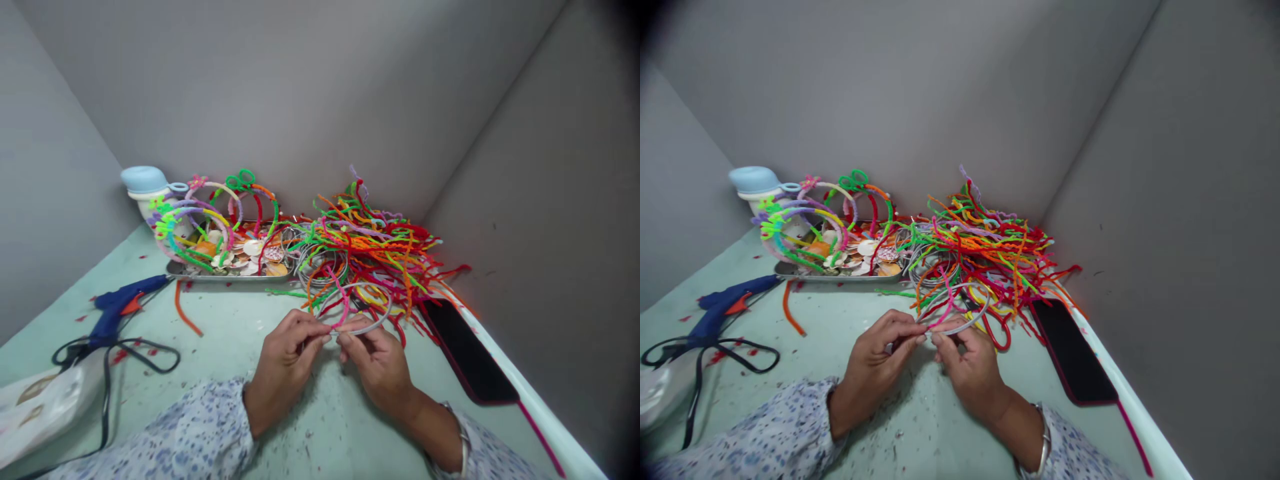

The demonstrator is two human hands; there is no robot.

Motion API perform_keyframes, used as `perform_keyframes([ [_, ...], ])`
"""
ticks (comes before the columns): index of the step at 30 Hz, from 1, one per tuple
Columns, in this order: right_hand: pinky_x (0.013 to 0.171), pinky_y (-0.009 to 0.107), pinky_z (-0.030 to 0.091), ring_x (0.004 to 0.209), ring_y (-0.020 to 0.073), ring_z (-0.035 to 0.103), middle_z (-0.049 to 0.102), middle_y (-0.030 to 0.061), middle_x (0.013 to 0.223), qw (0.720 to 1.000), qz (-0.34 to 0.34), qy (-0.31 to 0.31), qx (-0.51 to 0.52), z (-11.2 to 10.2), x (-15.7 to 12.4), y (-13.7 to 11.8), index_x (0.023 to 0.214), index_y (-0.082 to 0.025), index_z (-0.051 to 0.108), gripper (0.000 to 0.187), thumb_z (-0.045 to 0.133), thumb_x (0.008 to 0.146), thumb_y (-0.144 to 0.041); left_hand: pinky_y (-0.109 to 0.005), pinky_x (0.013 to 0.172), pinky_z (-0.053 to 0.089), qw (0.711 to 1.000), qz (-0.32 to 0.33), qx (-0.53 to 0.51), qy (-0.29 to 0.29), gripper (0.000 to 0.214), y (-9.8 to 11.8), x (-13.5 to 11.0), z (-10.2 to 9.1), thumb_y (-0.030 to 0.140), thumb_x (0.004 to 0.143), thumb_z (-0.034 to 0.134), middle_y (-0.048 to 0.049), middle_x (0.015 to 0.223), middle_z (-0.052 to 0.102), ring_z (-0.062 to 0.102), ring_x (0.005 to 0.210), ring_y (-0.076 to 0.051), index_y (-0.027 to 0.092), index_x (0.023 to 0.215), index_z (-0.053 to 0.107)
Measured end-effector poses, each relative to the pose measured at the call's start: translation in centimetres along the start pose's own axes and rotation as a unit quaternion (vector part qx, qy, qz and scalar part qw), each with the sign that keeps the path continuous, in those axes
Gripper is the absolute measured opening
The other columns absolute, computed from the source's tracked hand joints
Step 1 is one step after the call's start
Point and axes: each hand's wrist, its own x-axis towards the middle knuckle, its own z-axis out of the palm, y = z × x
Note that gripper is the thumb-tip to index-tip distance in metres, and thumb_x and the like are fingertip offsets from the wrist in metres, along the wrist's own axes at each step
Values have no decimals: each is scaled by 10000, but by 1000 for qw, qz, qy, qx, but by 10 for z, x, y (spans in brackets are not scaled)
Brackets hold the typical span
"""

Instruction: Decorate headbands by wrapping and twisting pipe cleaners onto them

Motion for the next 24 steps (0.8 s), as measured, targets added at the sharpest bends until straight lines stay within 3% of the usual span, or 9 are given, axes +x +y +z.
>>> perform_keyframes([
  [8,560,257,481,568,134,584,615,9,695,999,-13,-4,-45,-1,0,-1,883,-187,655,127,547,902,-251,-255,710,479,998,-45,20,-26,146,4,0,-1,147,874,565,-40,862,615,591,819,-157,203,936,685],
  [14,662,298,498,674,169,616,656,31,747,994,-40,3,-98,-2,1,-2,882,-202,667,113,560,887,-238,-265,723,458,997,-56,27,-49,146,7,0,-1,161,897,514,-42,848,583,566,822,-168,196,889,655],
  [18,738,318,490,788,186,624,667,38,817,992,-75,5,-98,-1,2,-1,895,-211,655,94,564,879,-196,-262,725,442,996,-60,25,-67,147,9,1,-2,161,906,495,-41,850,573,550,835,-168,188,868,635],
  [24,747,321,479,796,181,604,639,31,817,991,-103,14,-88,1,2,-1,882,-222,627,93,554,881,-163,-268,714,427,994,-61,25,-86,152,8,1,-2,183,917,481,-33,830,557,536,822,-169,190,857,621],
])
